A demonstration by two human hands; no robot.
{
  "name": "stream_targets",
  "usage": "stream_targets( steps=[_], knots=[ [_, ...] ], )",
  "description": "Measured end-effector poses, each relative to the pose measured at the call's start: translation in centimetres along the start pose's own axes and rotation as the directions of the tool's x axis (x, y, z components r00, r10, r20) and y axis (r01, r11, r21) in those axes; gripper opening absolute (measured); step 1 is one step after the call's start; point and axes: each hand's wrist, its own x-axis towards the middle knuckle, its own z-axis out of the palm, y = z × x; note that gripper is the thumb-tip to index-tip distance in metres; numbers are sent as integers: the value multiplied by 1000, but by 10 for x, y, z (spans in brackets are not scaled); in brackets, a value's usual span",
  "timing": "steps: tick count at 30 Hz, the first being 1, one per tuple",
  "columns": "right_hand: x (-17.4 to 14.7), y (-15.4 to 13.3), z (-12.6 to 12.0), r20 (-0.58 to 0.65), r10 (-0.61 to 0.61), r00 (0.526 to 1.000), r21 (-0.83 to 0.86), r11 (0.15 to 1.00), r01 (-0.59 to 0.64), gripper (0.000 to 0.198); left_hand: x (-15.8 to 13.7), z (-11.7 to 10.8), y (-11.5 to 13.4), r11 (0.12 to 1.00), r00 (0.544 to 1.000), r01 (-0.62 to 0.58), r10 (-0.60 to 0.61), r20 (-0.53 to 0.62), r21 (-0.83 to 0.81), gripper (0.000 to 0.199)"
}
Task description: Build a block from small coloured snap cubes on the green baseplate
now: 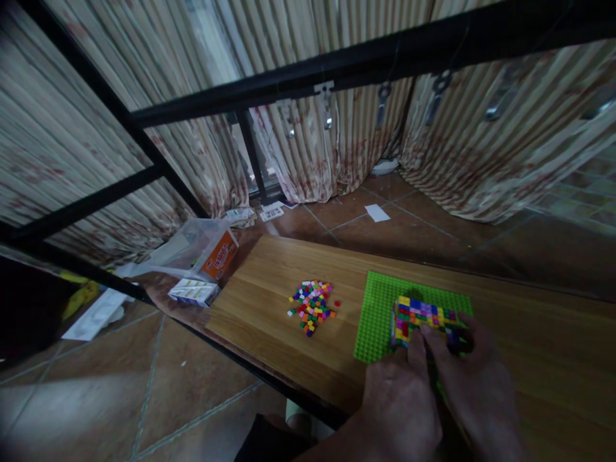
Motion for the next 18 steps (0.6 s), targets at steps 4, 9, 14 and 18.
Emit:
stream_targets(
  steps=[4,9,14,18],
  knots=[
    [0,-4,0,10,-3,1000,64,998,3,87,0,0,-2,1000,1000,-4,4,-2,6,74],
    [-2,-10,-6,38,35,999,111,993,-39,87,-7,-9,3,992,992,-61,48,-118,-109,61],
    [-18,-24,-16,-203,-121,972,99,985,143,74,-13,-20,11,916,936,-231,117,-332,-328,42],
    [-41,-38,0,-254,-397,882,353,811,467,45,-14,-21,9,855,833,-387,163,-529,-345,31]
  ],
)
